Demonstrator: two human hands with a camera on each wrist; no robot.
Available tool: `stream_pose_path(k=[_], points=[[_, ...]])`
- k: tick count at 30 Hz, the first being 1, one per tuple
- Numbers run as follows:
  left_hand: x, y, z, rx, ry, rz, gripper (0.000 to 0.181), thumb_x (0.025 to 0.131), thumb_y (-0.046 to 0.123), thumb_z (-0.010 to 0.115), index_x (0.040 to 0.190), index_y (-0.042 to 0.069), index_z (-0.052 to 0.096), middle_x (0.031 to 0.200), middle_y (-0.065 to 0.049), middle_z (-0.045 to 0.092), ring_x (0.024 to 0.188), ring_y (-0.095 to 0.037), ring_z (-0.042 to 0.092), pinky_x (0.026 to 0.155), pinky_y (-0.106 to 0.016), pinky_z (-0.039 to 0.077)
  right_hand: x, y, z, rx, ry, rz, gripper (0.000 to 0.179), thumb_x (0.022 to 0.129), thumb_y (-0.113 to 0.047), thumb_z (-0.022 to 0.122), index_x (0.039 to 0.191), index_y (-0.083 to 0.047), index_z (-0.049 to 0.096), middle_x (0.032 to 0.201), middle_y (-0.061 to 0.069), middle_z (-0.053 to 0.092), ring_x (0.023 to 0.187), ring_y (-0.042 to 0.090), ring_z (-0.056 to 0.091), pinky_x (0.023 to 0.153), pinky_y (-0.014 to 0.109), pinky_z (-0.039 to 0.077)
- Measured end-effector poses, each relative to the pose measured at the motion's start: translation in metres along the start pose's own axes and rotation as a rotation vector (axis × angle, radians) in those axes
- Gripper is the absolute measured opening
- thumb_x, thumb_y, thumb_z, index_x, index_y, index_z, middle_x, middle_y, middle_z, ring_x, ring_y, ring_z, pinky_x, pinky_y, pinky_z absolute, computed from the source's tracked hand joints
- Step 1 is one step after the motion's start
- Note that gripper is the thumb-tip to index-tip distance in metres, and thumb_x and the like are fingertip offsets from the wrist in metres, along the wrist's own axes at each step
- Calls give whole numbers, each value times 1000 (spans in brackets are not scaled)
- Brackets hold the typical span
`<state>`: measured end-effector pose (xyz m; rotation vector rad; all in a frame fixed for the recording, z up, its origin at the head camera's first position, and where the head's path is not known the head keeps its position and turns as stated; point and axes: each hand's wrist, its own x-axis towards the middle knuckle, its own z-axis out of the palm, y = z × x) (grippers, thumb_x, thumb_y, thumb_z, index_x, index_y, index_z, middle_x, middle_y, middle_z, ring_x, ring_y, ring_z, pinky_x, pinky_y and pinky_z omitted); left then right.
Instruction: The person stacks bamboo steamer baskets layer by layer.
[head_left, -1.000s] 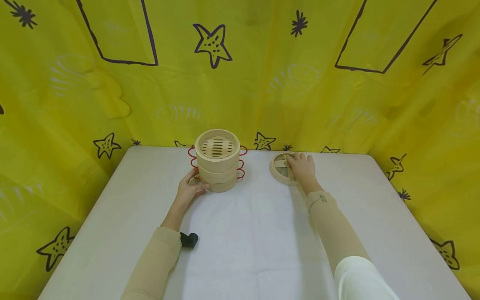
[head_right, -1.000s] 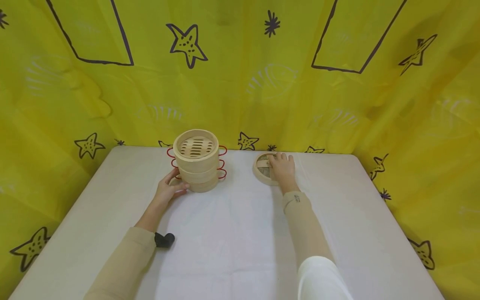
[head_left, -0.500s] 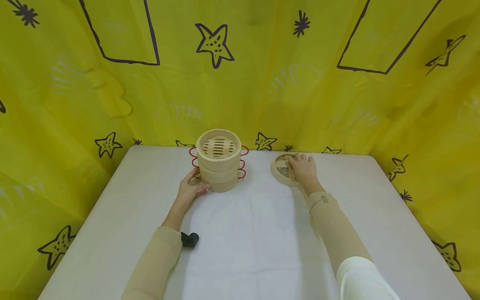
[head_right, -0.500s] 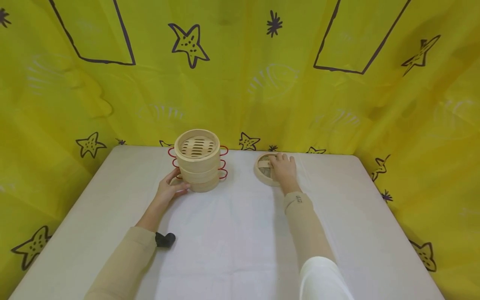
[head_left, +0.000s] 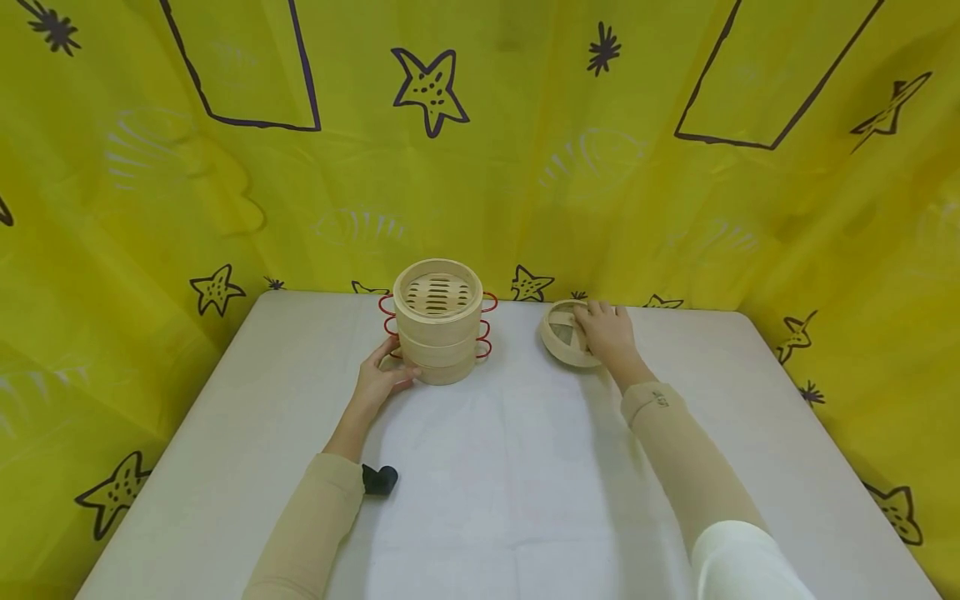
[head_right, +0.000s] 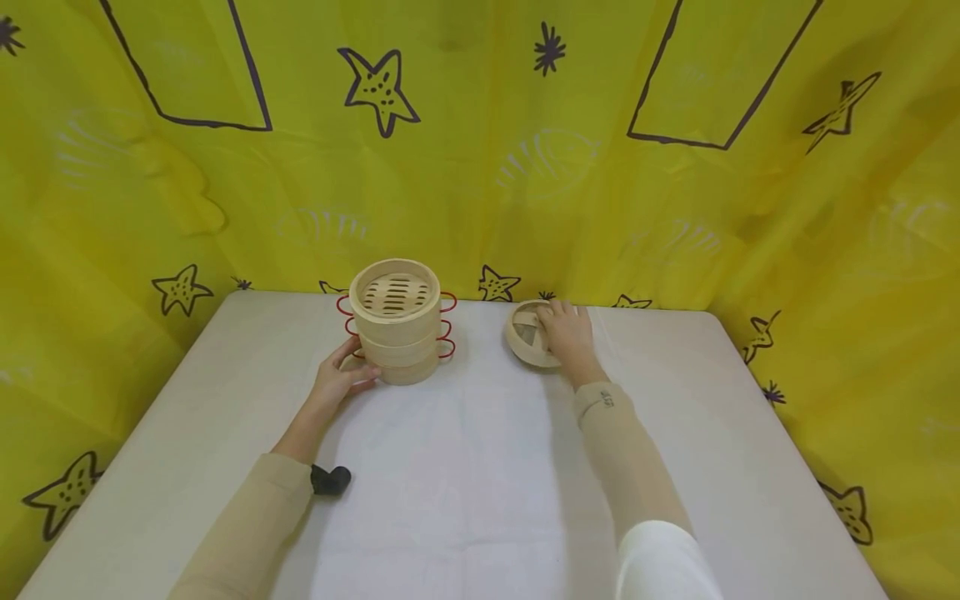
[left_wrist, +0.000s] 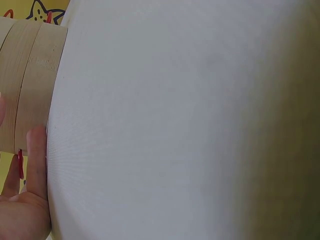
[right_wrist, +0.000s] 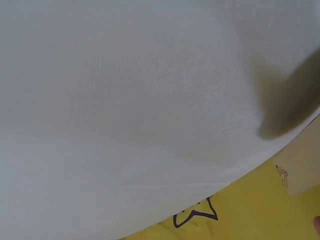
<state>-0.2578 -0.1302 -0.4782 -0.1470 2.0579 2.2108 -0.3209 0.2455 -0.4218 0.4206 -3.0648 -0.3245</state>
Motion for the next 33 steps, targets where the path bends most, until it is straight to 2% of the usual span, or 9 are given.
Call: stream_pose_path(k=[4,6,12,16,18,24,33], points=[[0,0,0,2,1,1,80,74,-3,71,142,14,33,142,-6,30,107,-26,49,77,-31,55,1,-3,-10,-2,4,-14,39,85,-10,61,119,-9,41,127,20,40,115,38,39,94,54,36],[0,0,0,2,4,2,80,74,-3,71,142,15,33,142,-6,31,105,-26,50,77,-30,55,1,-4,-16,-16,16,-24,40,85,-10,61,120,-9,41,125,20,40,114,38,39,92,54,37],[0,1,0,-7,7,-1,81,73,-4,71,142,16,34,144,-5,29,108,-26,50,77,-30,55,-1,-9,-31,-34,71,-50,35,89,-12,57,120,-10,41,118,18,42,109,37,42,88,52,39],[-9,13,3,-10,-11,-16,80,74,-6,69,143,13,32,145,-8,27,112,-31,47,82,-35,53,-1,-12,-40,-25,125,-67,25,95,-16,48,119,-11,43,114,17,44,106,36,42,84,49,40],[-10,15,3,-14,-18,-20,80,75,-7,69,143,12,31,145,-9,27,113,-31,46,83,-36,53,-2,-13,-44,-20,154,-76,21,98,-19,43,117,-11,43,111,15,44,104,35,43,81,48,40],[-1,2,0,-5,-2,-4,81,74,-4,71,143,15,33,144,-6,29,111,-29,48,79,-32,54,-3,-18,-57,-33,210,-111,21,96,-16,45,116,-11,42,109,15,44,101,34,43,78,45,41],[-1,2,0,3,6,2,80,74,-4,71,142,16,34,142,-6,31,102,-24,52,76,-29,55,-5,-29,-79,-54,311,-170,24,94,-10,47,117,-11,43,113,15,45,101,33,44,78,45,41]])
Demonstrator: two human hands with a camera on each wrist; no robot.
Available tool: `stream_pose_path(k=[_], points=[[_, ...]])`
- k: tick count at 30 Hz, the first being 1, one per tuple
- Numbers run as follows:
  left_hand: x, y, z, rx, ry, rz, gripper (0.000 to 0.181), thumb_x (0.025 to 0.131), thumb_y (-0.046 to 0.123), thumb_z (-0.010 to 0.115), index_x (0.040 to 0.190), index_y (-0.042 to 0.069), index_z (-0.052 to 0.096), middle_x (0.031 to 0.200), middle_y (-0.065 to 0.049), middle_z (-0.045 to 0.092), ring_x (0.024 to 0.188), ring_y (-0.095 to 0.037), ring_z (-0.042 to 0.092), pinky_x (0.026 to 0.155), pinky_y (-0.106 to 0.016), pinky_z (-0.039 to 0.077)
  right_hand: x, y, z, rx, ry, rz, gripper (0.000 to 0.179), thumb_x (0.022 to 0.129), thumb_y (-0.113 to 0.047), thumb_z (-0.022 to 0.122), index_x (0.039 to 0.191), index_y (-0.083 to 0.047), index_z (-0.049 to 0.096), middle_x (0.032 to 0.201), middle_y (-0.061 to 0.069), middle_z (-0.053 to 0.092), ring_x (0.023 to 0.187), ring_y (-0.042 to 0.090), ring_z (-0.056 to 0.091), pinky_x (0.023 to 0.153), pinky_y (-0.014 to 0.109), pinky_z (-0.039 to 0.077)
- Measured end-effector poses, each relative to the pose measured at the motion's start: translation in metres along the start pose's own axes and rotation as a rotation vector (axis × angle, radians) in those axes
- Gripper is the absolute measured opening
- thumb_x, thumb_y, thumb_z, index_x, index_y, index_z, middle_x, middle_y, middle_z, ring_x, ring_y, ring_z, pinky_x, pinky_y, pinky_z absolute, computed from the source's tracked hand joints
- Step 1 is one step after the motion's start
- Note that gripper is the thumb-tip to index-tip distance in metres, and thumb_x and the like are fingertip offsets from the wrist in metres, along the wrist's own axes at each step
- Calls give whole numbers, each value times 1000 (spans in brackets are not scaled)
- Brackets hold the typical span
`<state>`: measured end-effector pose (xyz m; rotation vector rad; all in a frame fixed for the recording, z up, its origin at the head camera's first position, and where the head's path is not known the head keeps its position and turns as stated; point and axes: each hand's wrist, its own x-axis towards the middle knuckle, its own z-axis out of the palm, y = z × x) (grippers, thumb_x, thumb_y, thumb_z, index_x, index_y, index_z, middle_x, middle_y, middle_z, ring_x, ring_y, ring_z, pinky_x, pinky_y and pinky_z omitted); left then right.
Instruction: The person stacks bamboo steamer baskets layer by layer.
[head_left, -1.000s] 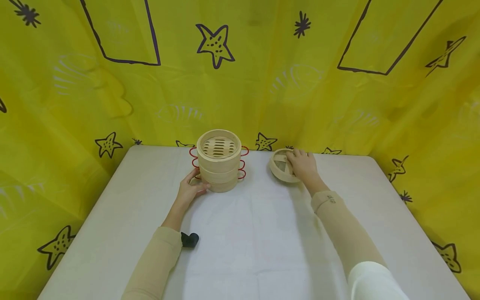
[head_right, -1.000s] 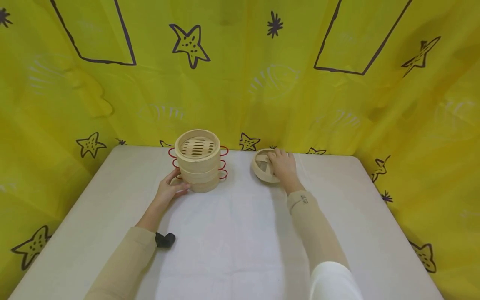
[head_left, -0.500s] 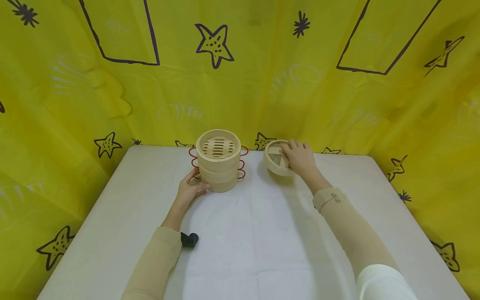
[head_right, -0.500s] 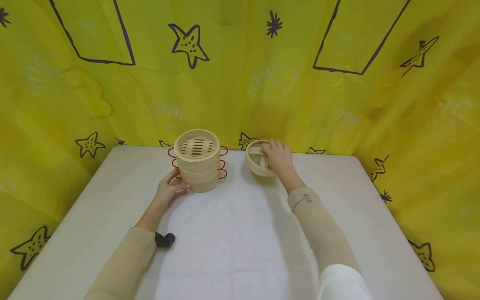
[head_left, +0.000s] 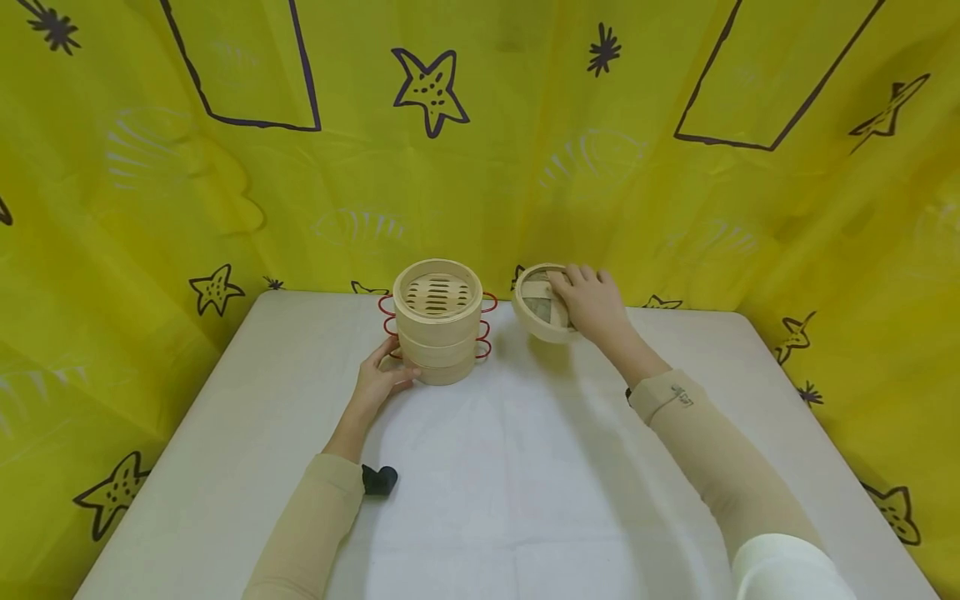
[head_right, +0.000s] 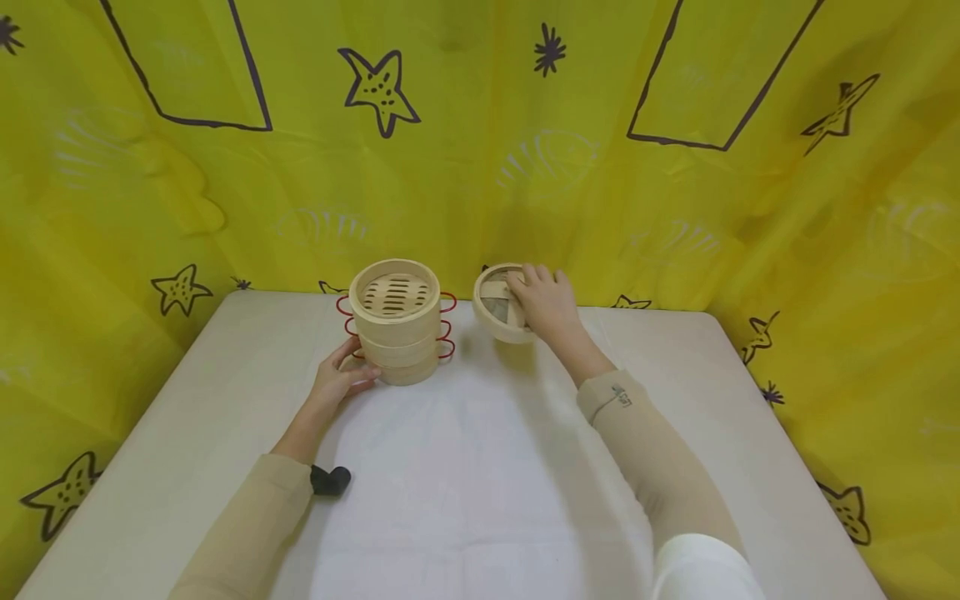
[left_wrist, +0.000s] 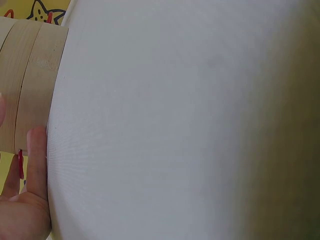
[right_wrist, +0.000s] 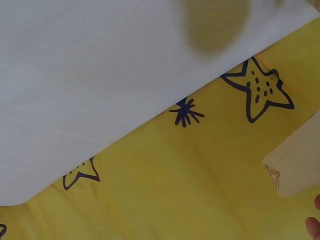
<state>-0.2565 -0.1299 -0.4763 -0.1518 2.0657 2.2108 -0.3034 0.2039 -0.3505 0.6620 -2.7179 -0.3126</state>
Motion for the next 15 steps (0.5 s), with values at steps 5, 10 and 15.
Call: stream_pose_path(k=[5,10,15], points=[[0,0,0,-9,-8,-2,79,74,-4,71,142,16,35,142,-5,31,98,-21,54,76,-29,55,3,-6,-12,-6,36,-23,19,93,-10,48,111,-12,43,109,13,45,98,32,44,75,43,40],[-1,0,0,-1,-14,4,79,75,-4,70,142,15,34,142,-7,30,91,-17,55,76,-29,55,6,-12,-22,-2,91,-51,18,94,-11,46,112,-12,45,108,13,46,95,32,45,72,42,41],[-1,1,0,-9,-14,17,78,75,-6,69,142,14,34,140,-7,32,82,-10,57,72,-26,55,10,-19,-34,8,114,-60,24,93,-10,47,116,-14,46,110,13,47,98,31,45,73,41,40]])
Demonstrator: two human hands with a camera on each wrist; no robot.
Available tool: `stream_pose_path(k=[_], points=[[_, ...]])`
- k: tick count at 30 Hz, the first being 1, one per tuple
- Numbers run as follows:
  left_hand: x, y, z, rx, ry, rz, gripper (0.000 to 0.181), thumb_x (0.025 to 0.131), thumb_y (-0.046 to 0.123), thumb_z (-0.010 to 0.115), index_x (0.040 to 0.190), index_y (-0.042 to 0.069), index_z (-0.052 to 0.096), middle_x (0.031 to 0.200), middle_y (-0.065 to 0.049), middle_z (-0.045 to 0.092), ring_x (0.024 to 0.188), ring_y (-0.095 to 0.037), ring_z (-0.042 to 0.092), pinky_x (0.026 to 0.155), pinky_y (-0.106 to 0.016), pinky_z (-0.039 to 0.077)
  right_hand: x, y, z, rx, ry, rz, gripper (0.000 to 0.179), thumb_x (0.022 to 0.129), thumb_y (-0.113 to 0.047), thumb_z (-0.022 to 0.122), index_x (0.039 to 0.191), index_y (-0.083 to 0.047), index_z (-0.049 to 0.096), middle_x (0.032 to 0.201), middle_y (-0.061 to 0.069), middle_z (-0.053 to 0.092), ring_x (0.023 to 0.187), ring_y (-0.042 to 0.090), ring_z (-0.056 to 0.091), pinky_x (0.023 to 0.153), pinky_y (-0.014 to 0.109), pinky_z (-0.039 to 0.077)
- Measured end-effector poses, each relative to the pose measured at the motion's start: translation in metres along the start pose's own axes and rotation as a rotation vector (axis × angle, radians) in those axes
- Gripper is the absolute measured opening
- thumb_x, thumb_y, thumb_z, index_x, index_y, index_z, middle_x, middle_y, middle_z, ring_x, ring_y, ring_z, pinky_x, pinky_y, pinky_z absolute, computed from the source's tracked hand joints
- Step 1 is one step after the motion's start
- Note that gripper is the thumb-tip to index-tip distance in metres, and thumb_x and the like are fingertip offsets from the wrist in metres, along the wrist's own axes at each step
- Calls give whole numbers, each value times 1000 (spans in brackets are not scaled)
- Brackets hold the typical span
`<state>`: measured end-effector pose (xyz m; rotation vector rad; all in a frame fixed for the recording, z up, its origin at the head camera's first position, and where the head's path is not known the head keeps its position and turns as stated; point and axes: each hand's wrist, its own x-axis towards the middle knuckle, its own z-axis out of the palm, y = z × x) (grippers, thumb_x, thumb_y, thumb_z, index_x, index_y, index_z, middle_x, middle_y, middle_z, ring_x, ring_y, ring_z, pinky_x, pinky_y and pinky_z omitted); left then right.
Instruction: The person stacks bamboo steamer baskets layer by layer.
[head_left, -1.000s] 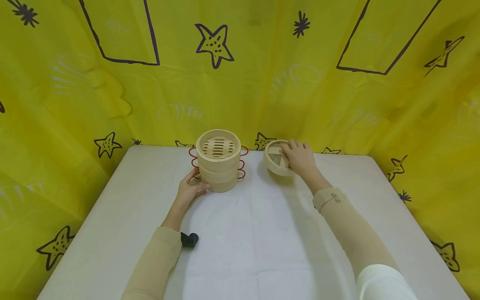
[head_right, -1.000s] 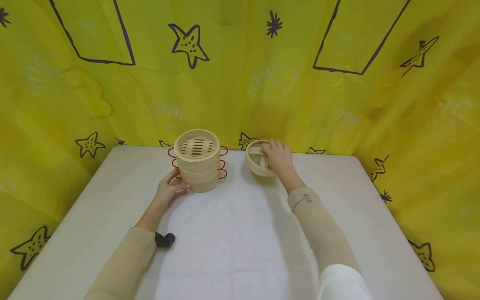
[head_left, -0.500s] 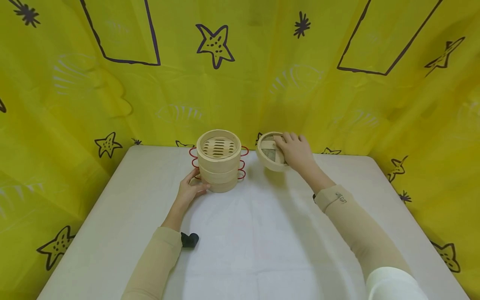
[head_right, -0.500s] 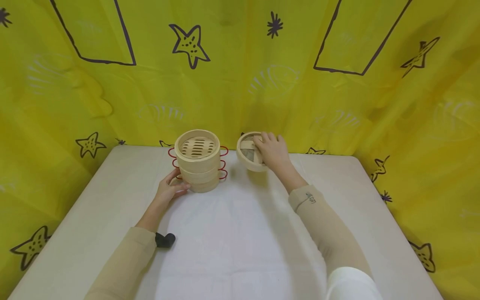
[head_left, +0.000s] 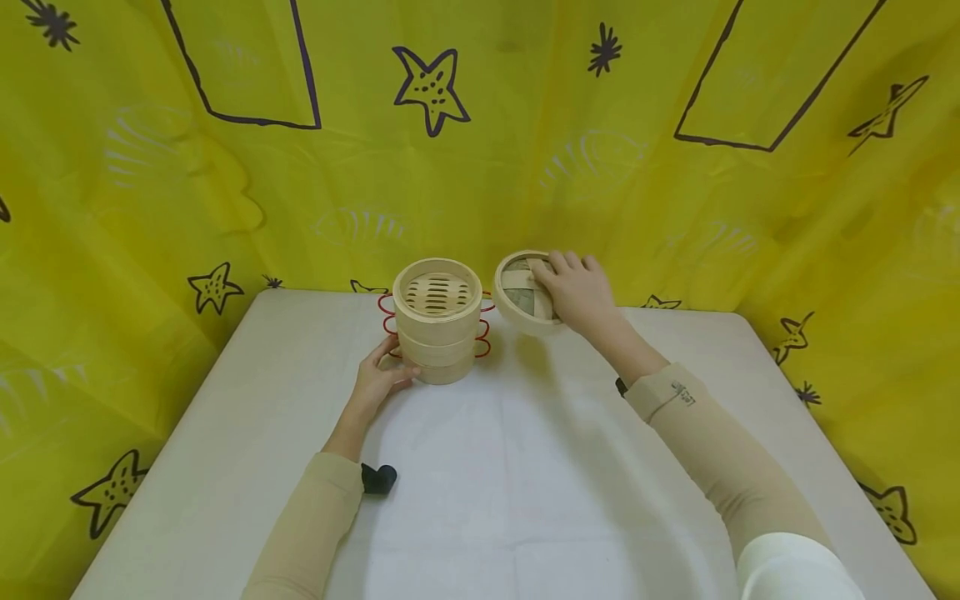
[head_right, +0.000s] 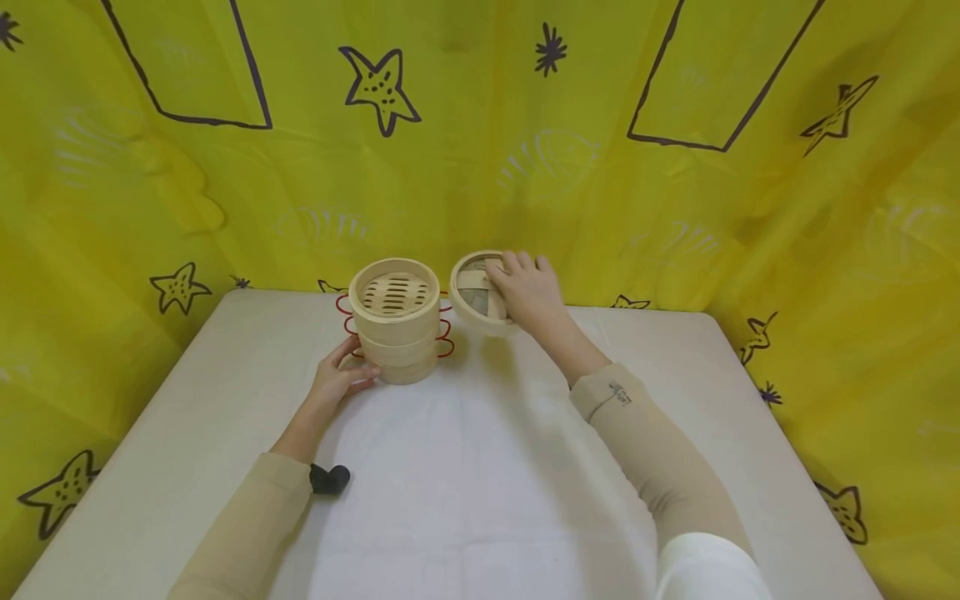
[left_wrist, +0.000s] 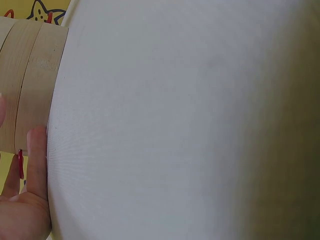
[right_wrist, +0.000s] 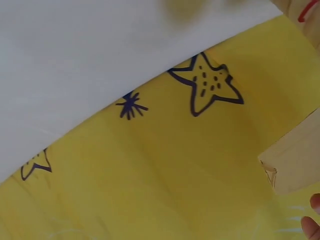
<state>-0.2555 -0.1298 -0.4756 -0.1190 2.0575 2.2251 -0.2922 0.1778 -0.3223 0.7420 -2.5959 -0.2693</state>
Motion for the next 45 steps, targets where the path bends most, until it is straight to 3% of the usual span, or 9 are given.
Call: stream_pose_path(k=[4,13,29,36,45], points=[[0,0,0,-9,-4,4,78,75,-7,69,142,13,34,140,-7,32,79,-9,58,71,-26,56,6,-5,-6,-7,28,-15,23,94,-10,46,116,-14,46,107,13,48,97,31,46,72,41,40],[1,-2,-1,6,-5,12,78,75,-5,70,141,14,35,140,-7,32,88,-13,55,75,-28,55,19,-17,-16,-6,85,-45,17,95,-13,43,112,-13,47,102,12,48,94,30,47,70,40,41],[3,-3,-1,19,5,-1,78,74,-3,71,141,15,35,142,-6,32,86,-12,56,73,-26,55,49,-42,-25,2,28,-64,19,97,-18,40,115,-16,47,110,10,47,100,28,45,77,39,40],[-5,10,1,4,-15,-32,78,75,-5,69,142,12,32,145,-8,28,89,-14,56,81,-33,54,62,-50,-22,-2,-31,-48,20,98,-18,38,117,-17,46,114,9,45,103,27,43,77,39,39],[2,-2,-1,1,-5,-14,78,75,-6,69,142,13,33,144,-8,28,80,-8,58,73,-25,55,75,-63,-21,14,-64,-42,24,98,-20,37,120,-20,47,116,8,44,107,26,42,80,39,40]])
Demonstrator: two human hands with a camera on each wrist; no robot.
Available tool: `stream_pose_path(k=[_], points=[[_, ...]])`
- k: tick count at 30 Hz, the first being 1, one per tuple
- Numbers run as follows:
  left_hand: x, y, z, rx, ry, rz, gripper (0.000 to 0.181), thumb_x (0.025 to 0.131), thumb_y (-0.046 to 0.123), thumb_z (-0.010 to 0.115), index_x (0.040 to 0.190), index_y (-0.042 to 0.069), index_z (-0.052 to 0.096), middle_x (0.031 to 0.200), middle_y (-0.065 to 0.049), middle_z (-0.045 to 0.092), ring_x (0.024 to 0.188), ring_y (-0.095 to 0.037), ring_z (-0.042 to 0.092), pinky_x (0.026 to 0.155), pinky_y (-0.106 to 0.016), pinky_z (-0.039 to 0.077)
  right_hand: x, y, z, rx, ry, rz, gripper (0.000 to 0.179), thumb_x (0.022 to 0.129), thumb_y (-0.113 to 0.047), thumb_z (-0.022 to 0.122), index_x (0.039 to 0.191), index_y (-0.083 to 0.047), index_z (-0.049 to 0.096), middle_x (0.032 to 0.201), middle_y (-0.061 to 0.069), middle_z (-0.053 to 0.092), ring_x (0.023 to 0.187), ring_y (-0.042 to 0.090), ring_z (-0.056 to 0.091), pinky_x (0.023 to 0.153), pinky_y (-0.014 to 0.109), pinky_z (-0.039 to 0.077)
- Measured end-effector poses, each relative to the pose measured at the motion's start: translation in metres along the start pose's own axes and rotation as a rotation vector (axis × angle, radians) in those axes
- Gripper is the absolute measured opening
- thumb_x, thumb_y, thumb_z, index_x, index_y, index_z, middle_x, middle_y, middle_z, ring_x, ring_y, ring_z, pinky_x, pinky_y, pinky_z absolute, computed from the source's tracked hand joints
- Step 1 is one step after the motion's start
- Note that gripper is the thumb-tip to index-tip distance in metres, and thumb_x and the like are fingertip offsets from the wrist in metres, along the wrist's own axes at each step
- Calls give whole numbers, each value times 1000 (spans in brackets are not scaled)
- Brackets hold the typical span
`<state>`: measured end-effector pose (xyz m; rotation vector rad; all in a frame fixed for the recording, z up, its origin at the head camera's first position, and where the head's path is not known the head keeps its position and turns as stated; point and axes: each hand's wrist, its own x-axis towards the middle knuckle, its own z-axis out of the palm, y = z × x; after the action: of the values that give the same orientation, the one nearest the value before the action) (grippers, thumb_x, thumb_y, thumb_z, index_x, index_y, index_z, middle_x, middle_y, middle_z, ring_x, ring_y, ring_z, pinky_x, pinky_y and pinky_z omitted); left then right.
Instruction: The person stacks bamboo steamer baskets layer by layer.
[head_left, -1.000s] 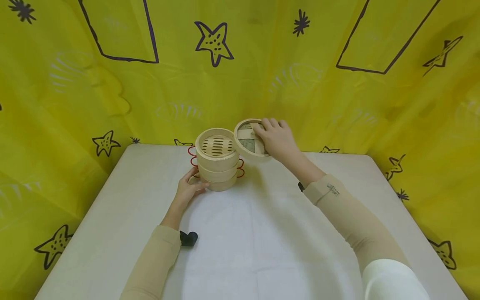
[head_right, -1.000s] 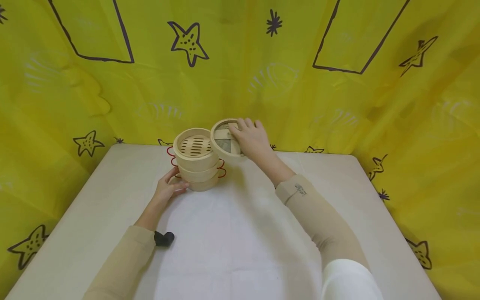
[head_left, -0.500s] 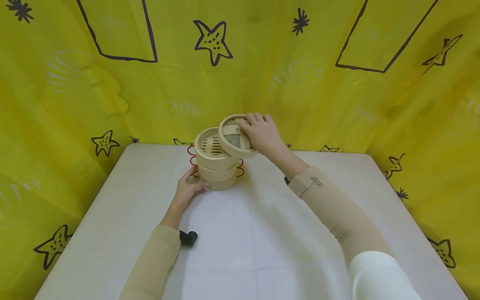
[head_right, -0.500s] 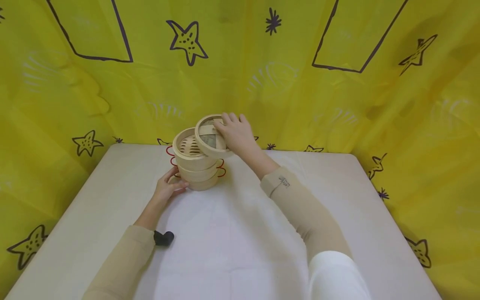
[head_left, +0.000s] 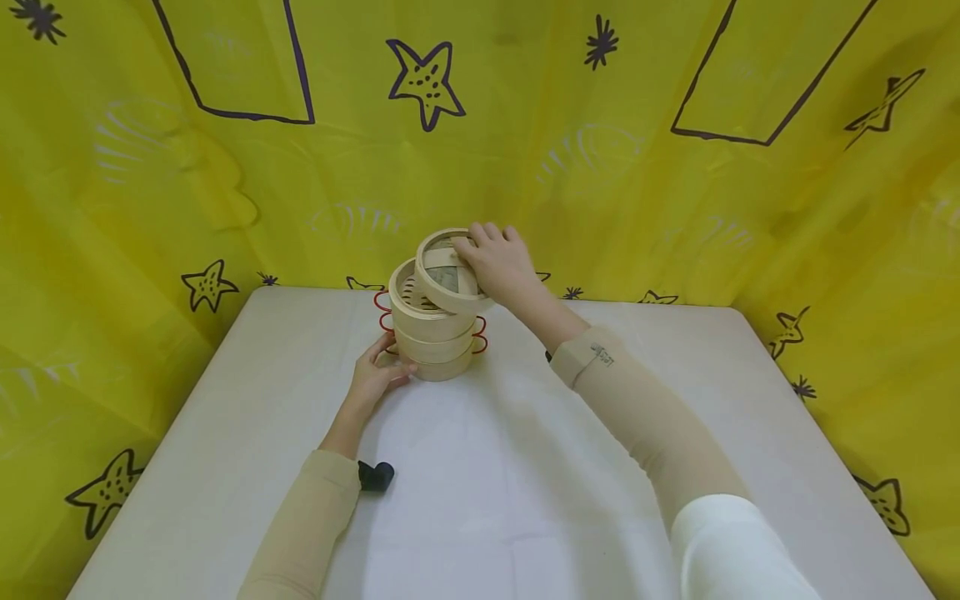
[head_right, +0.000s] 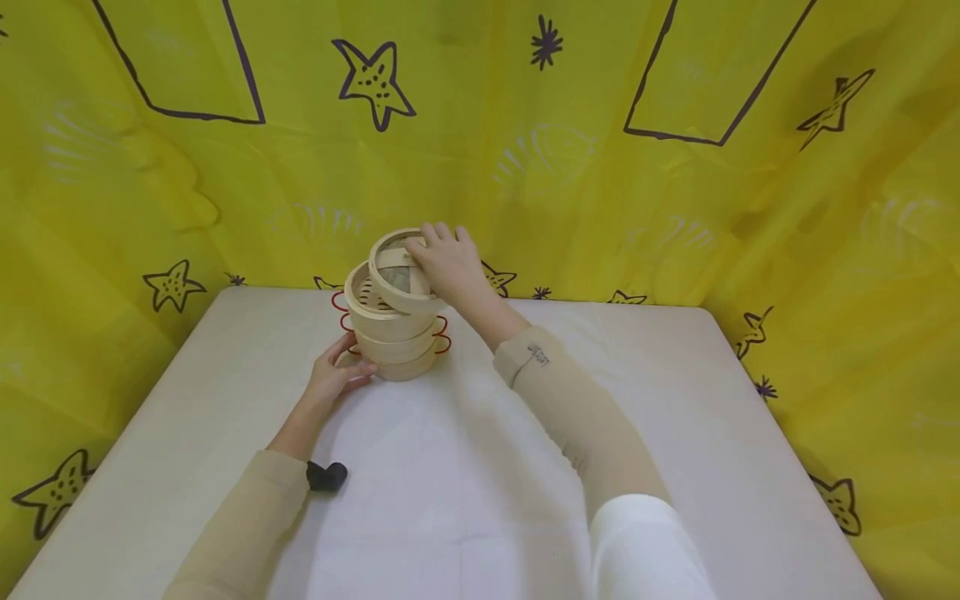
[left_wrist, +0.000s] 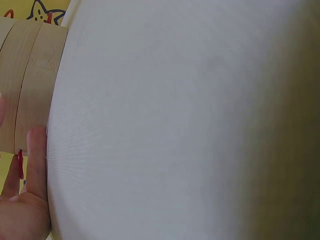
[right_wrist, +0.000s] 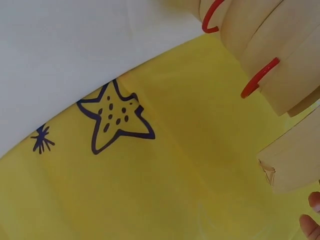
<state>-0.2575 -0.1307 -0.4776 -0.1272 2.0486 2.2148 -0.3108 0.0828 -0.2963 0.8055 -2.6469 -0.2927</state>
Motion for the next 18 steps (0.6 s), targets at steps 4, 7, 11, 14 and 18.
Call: stream_pose_path(k=[4,7,11,14,18], points=[[0,0,0,-19,4,2,77,74,-7,69,141,12,35,142,-9,31,77,-8,58,71,-25,55,5,-7,-2,-5,-2,-10,24,99,-23,36,120,-20,48,115,7,44,107,25,42,80,38,40],[0,1,0,-20,4,4,76,74,-7,69,140,12,36,141,-9,31,77,-8,58,71,-25,55,8,-12,-1,-3,-7,-17,27,99,-28,35,121,-21,48,115,7,44,107,24,42,80,37,39],[0,1,0,-7,1,4,76,75,-6,69,140,13,36,141,-8,31,78,-8,58,72,-25,55,12,-17,-1,6,-21,-18,30,99,-33,34,123,-21,48,115,6,44,107,24,41,80,37,39],[0,1,0,-8,0,3,76,75,-6,69,140,13,36,142,-8,31,79,-8,58,73,-25,55,15,-20,-1,10,-36,-14,31,99,-33,34,124,-22,48,116,6,44,108,24,41,82,37,39],[-1,1,0,-10,2,4,76,75,-6,69,141,13,36,143,-7,30,81,-7,58,74,-25,55,19,-23,0,16,-54,-11,31,99,-33,33,125,-22,48,116,6,44,108,23,41,82,37,39]])
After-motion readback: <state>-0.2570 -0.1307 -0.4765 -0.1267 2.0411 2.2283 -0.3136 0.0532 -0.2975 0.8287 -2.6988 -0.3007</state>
